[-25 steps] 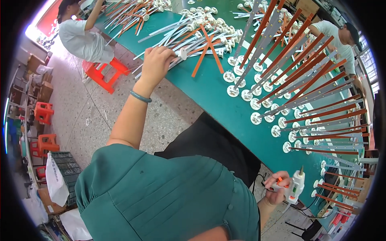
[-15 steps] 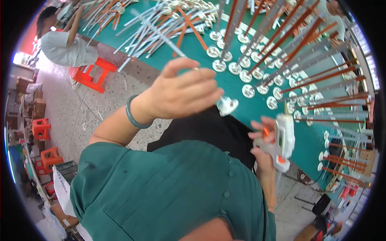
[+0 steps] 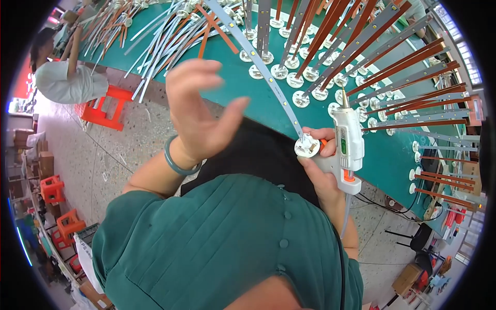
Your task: Glue wooden rods into circular white plastic bases using a hot glue gun.
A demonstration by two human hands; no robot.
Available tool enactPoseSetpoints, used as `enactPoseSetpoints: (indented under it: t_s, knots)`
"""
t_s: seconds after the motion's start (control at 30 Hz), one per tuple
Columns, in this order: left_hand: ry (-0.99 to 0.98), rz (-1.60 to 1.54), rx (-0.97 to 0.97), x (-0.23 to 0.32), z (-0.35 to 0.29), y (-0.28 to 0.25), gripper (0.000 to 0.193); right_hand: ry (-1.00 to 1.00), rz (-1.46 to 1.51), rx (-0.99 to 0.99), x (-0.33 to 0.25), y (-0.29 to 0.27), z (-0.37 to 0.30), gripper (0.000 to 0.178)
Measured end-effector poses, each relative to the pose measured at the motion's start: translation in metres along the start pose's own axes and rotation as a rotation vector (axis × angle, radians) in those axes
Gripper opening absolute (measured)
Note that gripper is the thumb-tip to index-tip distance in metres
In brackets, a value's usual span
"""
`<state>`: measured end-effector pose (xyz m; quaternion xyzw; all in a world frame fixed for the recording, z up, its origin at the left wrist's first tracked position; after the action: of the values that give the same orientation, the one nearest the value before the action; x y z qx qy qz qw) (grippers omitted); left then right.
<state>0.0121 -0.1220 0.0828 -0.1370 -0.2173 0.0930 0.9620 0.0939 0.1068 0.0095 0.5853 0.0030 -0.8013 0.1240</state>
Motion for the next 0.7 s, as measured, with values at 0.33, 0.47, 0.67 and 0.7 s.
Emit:
enactPoseSetpoints:
  t_s: [0.33,0.47,0.67,0.7]
  knots:
    - [-0.509,-0.398,-0.660,-0.027,-0.011,0.065,0.010,0.126,-0.046,0.058,0.018,-0.026,-0.014,0.025]
    - [-0.317,-0.199,-0.755,-0.047,-0.015,0.075,0.010,0.273,-0.108,0.006,0.028,-0.050,-0.041,0.038]
    - [-0.251,-0.154,-0.796,-0.044,-0.021,0.087,0.012,0.524,-0.272,-0.029,0.036,-0.039,-0.034,0.038]
    - [-0.205,-0.139,-0.784,-0.041,-0.020,0.087,0.012,0.552,-0.277,-0.033,0.037,-0.037,-0.032,0.038]
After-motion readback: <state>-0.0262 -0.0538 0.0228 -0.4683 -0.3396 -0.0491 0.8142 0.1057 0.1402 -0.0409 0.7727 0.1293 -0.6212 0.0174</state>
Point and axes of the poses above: each hand's wrist, its own z-axis towards the middle knuckle, its own y-axis out of the palm, x = y × z, the point moved 6 cm from there along z, towards the middle knuckle, and after that the axes turned 11 degrees about -x, right-handed, at the moved point
